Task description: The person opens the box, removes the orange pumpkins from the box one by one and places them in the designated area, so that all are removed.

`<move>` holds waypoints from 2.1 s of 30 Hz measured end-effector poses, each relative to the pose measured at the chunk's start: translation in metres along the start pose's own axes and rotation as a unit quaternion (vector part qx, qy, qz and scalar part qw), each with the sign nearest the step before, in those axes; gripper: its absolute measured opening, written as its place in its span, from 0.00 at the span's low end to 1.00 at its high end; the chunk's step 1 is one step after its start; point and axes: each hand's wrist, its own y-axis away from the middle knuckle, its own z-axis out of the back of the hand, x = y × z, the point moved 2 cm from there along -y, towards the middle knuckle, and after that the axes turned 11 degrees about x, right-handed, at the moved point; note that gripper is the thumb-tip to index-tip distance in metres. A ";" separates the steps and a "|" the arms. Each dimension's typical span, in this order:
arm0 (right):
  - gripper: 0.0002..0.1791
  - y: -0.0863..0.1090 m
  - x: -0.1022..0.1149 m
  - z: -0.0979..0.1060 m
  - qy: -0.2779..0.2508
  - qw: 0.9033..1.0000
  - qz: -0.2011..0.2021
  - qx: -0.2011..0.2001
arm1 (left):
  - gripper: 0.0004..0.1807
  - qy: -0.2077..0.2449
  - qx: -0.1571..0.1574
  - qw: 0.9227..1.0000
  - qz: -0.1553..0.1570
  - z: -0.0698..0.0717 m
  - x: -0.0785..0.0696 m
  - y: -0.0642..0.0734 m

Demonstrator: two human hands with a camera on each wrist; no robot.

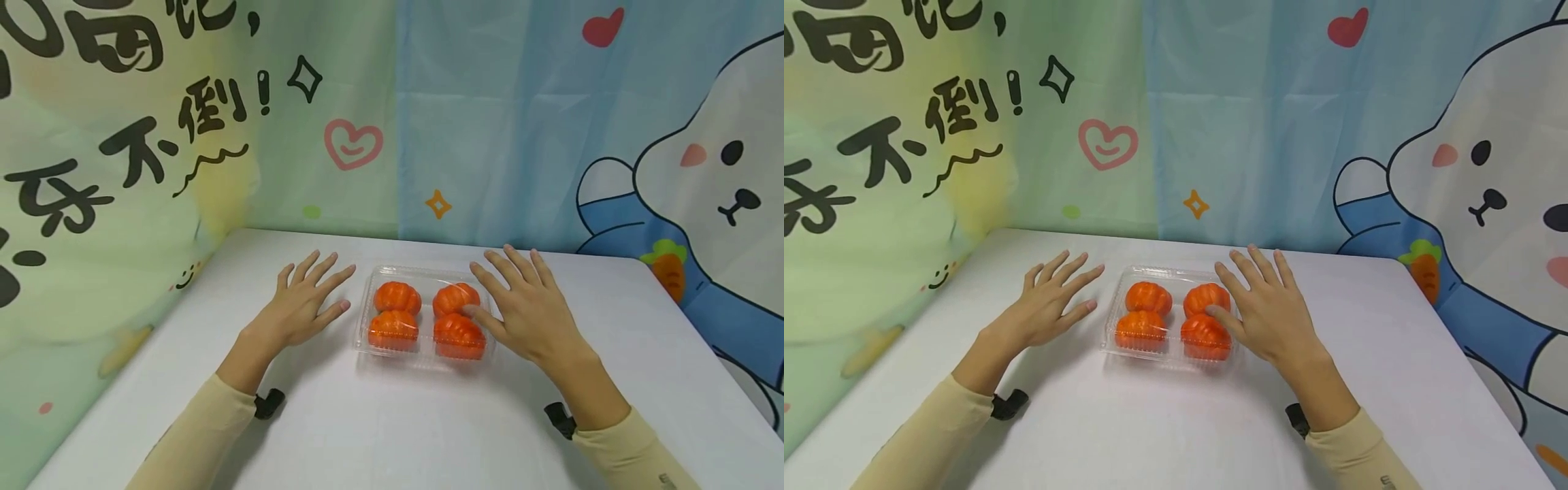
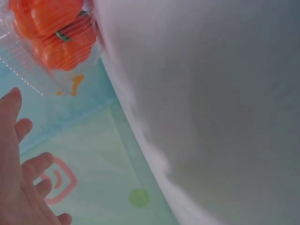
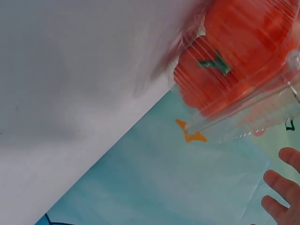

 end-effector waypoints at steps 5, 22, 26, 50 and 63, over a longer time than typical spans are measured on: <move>0.39 -0.003 0.009 -0.002 0.001 1.000 0.018 -0.005 | 0.34 0.009 0.009 1.000 0.000 -0.004 -0.002 0.004; 0.35 -0.023 0.042 -0.008 -0.028 0.996 0.085 -0.029 | 0.33 0.023 0.025 0.999 -0.028 -0.002 -0.012 0.012; 0.34 -0.026 0.050 -0.009 -0.026 0.994 0.101 -0.033 | 0.31 0.020 0.036 0.999 -0.024 -0.002 -0.015 0.015; 0.31 -0.041 0.093 -0.015 -0.037 0.979 0.192 -0.060 | 0.24 0.028 0.032 0.997 -0.064 -0.004 -0.022 0.022; 0.26 -0.046 0.112 -0.019 -0.052 0.969 0.232 -0.072 | 0.21 0.075 0.068 0.994 -0.047 -0.007 -0.025 0.026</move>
